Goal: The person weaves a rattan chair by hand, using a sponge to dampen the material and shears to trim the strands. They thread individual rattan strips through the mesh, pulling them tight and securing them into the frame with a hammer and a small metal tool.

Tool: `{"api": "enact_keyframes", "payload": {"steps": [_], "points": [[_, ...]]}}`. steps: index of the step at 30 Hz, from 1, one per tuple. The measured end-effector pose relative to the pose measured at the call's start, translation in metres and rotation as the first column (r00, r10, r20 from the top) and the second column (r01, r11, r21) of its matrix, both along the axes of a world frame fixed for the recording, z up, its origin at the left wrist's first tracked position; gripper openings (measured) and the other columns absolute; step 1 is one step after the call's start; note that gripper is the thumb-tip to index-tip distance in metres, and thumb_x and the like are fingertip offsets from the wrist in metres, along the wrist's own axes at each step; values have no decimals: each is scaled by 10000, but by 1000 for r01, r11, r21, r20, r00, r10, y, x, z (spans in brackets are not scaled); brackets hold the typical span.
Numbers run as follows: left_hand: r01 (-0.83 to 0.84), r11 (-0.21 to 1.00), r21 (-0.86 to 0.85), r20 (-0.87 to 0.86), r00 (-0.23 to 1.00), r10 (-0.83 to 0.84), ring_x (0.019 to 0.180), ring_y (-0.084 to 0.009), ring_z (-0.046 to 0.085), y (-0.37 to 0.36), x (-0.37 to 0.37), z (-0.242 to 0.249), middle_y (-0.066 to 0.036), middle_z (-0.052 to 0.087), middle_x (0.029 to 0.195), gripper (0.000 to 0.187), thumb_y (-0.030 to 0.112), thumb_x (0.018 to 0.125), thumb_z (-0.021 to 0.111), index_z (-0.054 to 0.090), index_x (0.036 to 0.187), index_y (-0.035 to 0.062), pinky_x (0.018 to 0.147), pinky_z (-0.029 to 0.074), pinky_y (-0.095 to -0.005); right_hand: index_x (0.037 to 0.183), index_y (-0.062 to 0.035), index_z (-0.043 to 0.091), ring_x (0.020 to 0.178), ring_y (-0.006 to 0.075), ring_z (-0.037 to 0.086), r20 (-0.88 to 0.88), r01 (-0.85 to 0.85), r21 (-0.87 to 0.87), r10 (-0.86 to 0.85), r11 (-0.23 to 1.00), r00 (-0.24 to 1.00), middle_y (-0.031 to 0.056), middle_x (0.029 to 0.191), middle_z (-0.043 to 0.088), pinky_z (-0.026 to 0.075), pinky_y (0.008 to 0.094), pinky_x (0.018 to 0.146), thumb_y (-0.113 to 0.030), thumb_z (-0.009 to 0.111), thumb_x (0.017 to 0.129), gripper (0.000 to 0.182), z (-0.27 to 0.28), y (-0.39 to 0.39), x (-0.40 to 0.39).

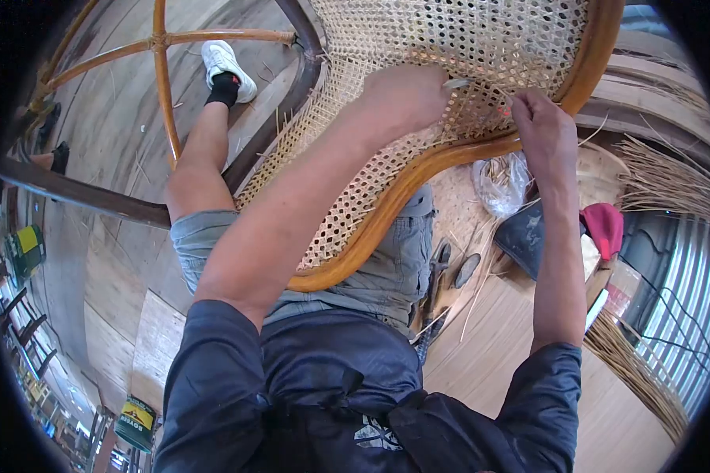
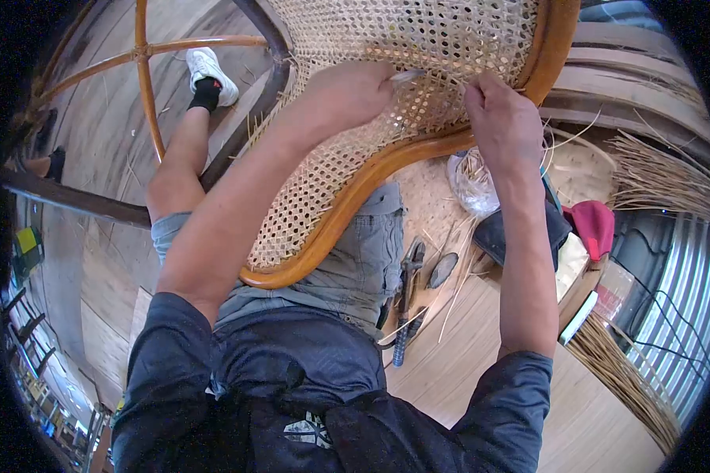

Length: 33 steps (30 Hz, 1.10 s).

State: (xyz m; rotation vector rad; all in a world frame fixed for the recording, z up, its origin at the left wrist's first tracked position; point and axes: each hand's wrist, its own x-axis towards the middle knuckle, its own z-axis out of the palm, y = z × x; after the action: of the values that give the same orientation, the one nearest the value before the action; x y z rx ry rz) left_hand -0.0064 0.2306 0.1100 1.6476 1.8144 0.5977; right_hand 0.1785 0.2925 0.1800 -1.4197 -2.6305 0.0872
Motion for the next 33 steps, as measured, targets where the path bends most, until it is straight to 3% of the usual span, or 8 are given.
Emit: {"api": "enact_keyframes", "payload": {"steps": [4,13,19,22,25,28,31,33], "points": [[30,997,76,-116,993,-21,862,-341,636,17,3,-6,-169,661,902,291,233,833,455,638,1009,91,763,491,-464,895,-80,601,777,367,616,64,42,16,-43,999,997,172,808,633,487,437,670,-283,544,867,213,-8,3,-4],[83,973,213,-231,972,-33,806,-302,666,15,3,16,-159,677,832,208,121,713,540,708,811,48,682,532,-423,880,-91,569,766,376,614,135,14,141,-33,990,990,176,755,620,481,465,656,-266,522,873,181,-23,1,-4],[168,958,232,-236,965,-112,758,-295,669,21,5,29,-158,673,774,200,121,731,539,710,797,42,647,538,-405,895,-92,576,806,366,612,190,9,184,-44,983,981,169,784,627,478,460,691,-245,523,877,163,-23,-2,-7],[271,935,230,-384,908,-169,793,-326,650,29,-2,31,-186,667,837,229,157,789,521,688,843,9,697,510,-416,896,-91,583,852,354,618,229,18,213,-68,977,971,167,801,638,482,464,724,-243,520,872,166,-31,0,-7],[287,922,260,-359,915,-183,780,-315,658,33,-6,28,-166,675,833,211,124,745,529,696,821,20,689,512,-418,900,-89,588,880,342,614,254,11,226,-70,974,965,169,829,637,481,460,738,-229,529,860,157,-34,1,-7],[196,940,278,-413,908,-67,787,-302,660,33,0,26,-161,677,835,206,135,754,532,699,811,28,686,514,-409,895,-86,591,875,340,613,216,16,206,-61,978,975,167,833,636,482,460,741,-210,548,836,143,-31,-1,-5],[249,952,176,-502,855,-131,799,-284,664,32,4,38,-154,679,830,212,146,761,527,702,815,39,686,517,-399,876,-91,597,845,339,618,195,-10,229,-35,973,980,159,807,637,486,461,723,-195,567,812,125,-34,0,-2],[291,933,211,-498,853,-154,808,-280,664,34,3,39,-151,678,835,220,153,771,523,699,831,37,689,518,-395,863,-99,603,822,338,622,199,-38,260,-15,965,980,153,789,638,492,459,704,-187,572,802,111,-37,2,-1]]}}
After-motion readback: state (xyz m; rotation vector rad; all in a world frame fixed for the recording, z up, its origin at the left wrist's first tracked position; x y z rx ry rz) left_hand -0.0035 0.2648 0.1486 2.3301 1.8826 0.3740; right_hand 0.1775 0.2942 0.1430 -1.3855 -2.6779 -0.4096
